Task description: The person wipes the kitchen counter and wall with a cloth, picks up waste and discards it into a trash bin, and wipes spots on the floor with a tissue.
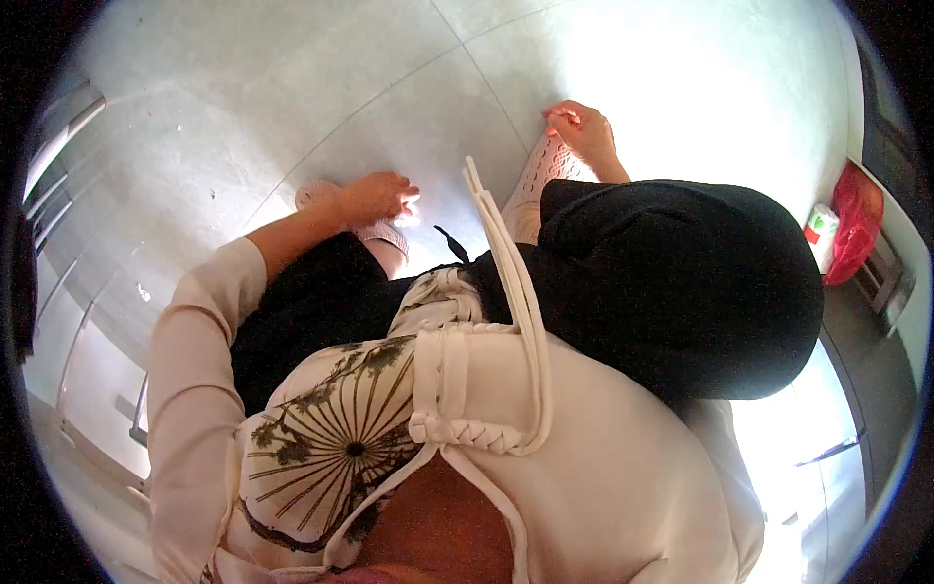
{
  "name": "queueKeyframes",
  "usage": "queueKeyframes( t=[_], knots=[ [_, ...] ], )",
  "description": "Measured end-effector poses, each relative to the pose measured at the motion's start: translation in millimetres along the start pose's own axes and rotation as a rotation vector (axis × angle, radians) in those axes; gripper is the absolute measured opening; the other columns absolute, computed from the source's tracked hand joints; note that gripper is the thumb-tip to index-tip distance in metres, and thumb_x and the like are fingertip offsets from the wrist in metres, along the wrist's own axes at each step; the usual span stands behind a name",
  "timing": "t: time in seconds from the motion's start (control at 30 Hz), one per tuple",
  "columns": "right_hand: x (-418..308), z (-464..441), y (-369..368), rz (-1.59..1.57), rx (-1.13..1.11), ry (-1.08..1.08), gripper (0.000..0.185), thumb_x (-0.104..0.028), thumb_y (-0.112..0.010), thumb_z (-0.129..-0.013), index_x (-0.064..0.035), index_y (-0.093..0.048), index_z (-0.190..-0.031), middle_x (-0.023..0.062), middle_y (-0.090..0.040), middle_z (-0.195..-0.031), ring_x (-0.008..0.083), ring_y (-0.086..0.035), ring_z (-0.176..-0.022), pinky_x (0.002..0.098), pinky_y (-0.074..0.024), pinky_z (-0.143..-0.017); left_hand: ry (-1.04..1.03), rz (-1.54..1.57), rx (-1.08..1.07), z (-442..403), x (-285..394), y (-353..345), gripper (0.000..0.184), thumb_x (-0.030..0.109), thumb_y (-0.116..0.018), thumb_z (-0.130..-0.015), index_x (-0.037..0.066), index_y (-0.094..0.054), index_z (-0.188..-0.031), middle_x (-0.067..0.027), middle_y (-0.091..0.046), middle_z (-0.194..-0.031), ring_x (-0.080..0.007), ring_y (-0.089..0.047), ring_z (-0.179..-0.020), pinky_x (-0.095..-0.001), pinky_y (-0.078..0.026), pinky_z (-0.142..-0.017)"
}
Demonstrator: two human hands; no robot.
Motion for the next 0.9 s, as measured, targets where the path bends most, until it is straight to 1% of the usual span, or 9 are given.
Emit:
queueKeyframes(
  t=[0.1, 0.27, 0.33, 0.37, 0.43, 0.47, 0.53, 0.73, 0.9],
  knots=[
    [0, -3, 2, 0.001, -0.012, -0.017, 0.020, -0.019, -0.055, -0.085, -0.0060, -0.066, -0.096, 0.0029, -0.067, -0.075, 0.0093, -0.063, -0.072, 0.0216, -0.0474, -0.065, -0.109, -0.156, 0.132, 7, 0, -7, 0.018, 0.010, -0.060, -0.076, 0.020, -0.066, -0.089, -0.0052, -0.054, -0.091, -0.0235, -0.054, -0.088, -0.0360, -0.046, -0.073],
    [-3, -4, 3, -0.038, 0.014, 0.016, 0.021, -0.021, -0.055, -0.084, -0.0063, -0.066, -0.095, 0.0020, -0.066, -0.072, 0.0078, -0.062, -0.068, 0.0210, -0.0467, -0.063, -0.047, -0.272, 0.192, 23, -20, 37, 0.017, 0.008, -0.062, -0.074, 0.013, -0.065, -0.090, -0.0036, -0.058, -0.101, -0.0210, -0.055, -0.093, -0.0345, -0.046, -0.080],
    [0, -3, 3, -0.060, -0.007, -0.044, 0.022, -0.022, -0.055, -0.085, -0.0072, -0.067, -0.095, 0.0017, -0.066, -0.072, 0.0075, -0.061, -0.067, 0.0212, -0.0468, -0.062, 0.267, 0.049, 0.050, 31, -43, 75, 0.025, 0.005, -0.063, -0.073, 0.012, -0.065, -0.096, -0.0022, -0.061, -0.099, -0.0169, -0.057, -0.092, -0.0299, -0.047, -0.080],
    [1, -3, 4, -0.008, 0.004, -0.053, 0.022, -0.023, -0.054, -0.085, -0.0080, -0.067, -0.095, 0.0015, -0.066, -0.071, 0.0070, -0.060, -0.066, 0.0216, -0.0465, -0.060, 0.264, 0.038, 0.055, 36, -44, 95, 0.025, 0.005, -0.063, -0.073, 0.012, -0.065, -0.096, -0.0022, -0.061, -0.099, -0.0169, -0.057, -0.092, -0.0299, -0.047, -0.080],
    [12, -8, 1, 0.062, 0.047, -0.031, 0.022, -0.026, -0.055, -0.085, -0.0105, -0.068, -0.094, 0.0003, -0.066, -0.071, 0.0056, -0.056, -0.059, 0.0230, -0.0449, -0.054, 0.441, 0.842, 0.470, 49, -54, 139, 0.016, 0.006, -0.064, -0.077, 0.011, -0.067, -0.092, -0.0013, -0.061, -0.089, -0.0142, -0.058, -0.088, -0.0277, -0.049, -0.074],
    [26, -14, -2, -0.043, 0.041, 0.022, 0.023, -0.027, -0.056, -0.085, -0.0105, -0.068, -0.095, 0.0003, -0.066, -0.072, 0.0056, -0.053, -0.056, 0.0235, -0.0439, -0.053, 0.429, 0.811, 0.485, 51, -53, 159, 0.016, 0.006, -0.064, -0.077, 0.011, -0.067, -0.092, -0.0013, -0.061, -0.089, -0.0142, -0.058, -0.088, -0.0277, -0.049, -0.074],
    [30, -16, -2, 0.022, 0.008, -0.049, 0.024, -0.027, -0.055, -0.085, -0.0094, -0.067, -0.096, 0.0012, -0.066, -0.072, 0.0066, -0.057, -0.059, 0.0237, -0.0456, -0.054, 0.479, 1.346, 0.641, 51, -51, 188, 0.023, 0.010, -0.061, -0.084, 0.007, -0.061, -0.107, -0.0022, -0.060, -0.098, -0.0112, -0.057, -0.091, -0.0248, -0.049, -0.076],
    [-46, -7, 43, -0.140, -0.252, -0.028, 0.025, -0.022, -0.056, -0.088, -0.0026, -0.060, -0.105, 0.0126, -0.066, -0.088, 0.0177, -0.064, -0.075, 0.0288, -0.0542, -0.063, -0.159, 1.810, 0.664, 20, -35, 258, 0.031, 0.009, -0.055, -0.087, 0.006, -0.051, -0.117, -0.0097, -0.057, -0.108, -0.0142, -0.055, -0.093, -0.0284, -0.048, -0.074],
    [-217, -1, 127, -0.006, -0.043, 0.261, 0.030, -0.025, -0.054, -0.089, -0.0058, -0.058, -0.111, 0.0101, -0.064, -0.099, 0.0177, -0.061, -0.090, 0.0312, -0.0502, -0.077, -0.571, 1.806, 0.644, -6, -15, 341, 0.026, 0.009, -0.052, -0.089, 0.006, -0.052, -0.114, -0.0123, -0.054, -0.109, -0.0200, -0.052, -0.093, -0.0303, -0.047, -0.075]
  ],
)
Point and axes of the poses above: each hand's wrist, its own z-axis away from the middle knuckle, its own y-axis out of the back of the hand, x = y × z, the point moved 3 cm from there along -z, towards the middle knuckle
